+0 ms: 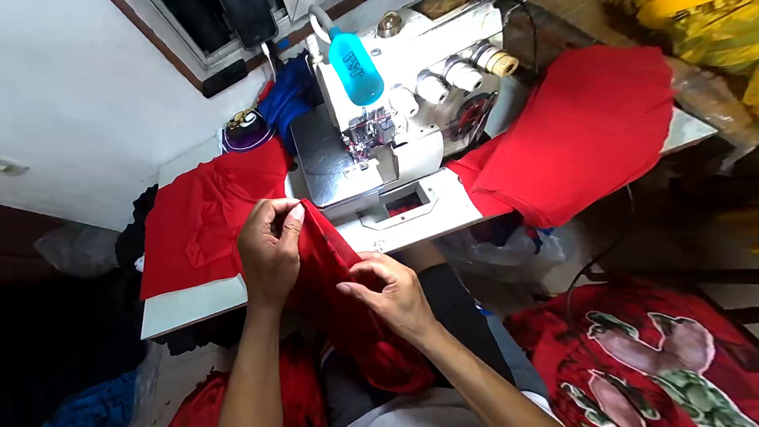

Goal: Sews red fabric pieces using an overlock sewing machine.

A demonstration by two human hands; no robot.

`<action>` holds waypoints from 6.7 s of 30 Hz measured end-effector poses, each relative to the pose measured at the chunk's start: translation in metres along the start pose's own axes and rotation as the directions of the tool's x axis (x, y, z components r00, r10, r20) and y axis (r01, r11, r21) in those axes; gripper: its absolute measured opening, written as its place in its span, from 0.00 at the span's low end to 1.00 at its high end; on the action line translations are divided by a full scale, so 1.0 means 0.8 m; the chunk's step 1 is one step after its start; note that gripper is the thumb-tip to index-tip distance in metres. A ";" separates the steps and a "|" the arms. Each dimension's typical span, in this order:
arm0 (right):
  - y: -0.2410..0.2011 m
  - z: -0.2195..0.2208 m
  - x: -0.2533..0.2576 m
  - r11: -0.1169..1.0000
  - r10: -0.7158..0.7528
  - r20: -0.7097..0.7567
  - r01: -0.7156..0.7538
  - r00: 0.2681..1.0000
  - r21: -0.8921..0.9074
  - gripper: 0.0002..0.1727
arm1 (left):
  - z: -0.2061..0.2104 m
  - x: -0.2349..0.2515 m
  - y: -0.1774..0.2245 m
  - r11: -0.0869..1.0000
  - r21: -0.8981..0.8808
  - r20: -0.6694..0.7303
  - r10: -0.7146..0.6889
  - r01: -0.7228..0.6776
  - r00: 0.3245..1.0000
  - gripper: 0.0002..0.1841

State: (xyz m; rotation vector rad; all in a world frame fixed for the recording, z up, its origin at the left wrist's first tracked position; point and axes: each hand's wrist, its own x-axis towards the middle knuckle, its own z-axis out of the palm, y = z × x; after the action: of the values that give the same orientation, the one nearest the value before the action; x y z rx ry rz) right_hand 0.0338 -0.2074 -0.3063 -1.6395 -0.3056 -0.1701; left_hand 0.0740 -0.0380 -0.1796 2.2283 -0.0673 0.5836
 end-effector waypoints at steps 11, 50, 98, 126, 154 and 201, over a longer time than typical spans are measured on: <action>-0.011 -0.020 0.001 1.000 -0.022 -0.090 0.024 0.996 0.020 0.07 | 0.001 -0.003 -0.005 0.995 -0.099 -0.117 -0.023 0.012 0.993 0.06; -0.034 -0.082 0.065 0.667 0.532 0.070 -0.468 0.844 0.580 0.09 | 0.117 0.044 -0.024 0.870 0.383 0.253 0.225 -0.311 0.941 0.22; -0.044 -0.070 -0.054 0.868 0.483 0.029 -0.483 0.875 0.113 0.13 | 0.074 -0.178 0.034 0.991 0.110 0.144 0.059 -0.075 0.988 0.06; -0.046 -0.075 -0.053 0.886 0.407 -0.080 -0.372 0.910 0.278 0.11 | 0.106 -0.020 -0.011 0.857 0.441 0.232 0.179 -0.267 0.956 0.25; -0.022 -0.048 0.096 0.567 0.594 0.066 -0.476 0.802 0.672 0.11 | 0.010 -0.086 -0.068 0.949 0.061 0.072 -0.313 0.309 0.947 0.15; 0.010 -0.083 0.105 0.964 0.267 -0.087 -0.268 0.960 0.007 0.06 | 0.096 -0.058 -0.009 0.929 0.083 0.025 0.359 -0.360 0.933 0.06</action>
State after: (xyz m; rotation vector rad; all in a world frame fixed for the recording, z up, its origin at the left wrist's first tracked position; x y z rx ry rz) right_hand 0.1212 -0.2657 -0.2834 -1.6554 -0.0150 -0.0367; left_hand 0.0638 -0.0959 -0.2478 2.3181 -0.4729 0.7861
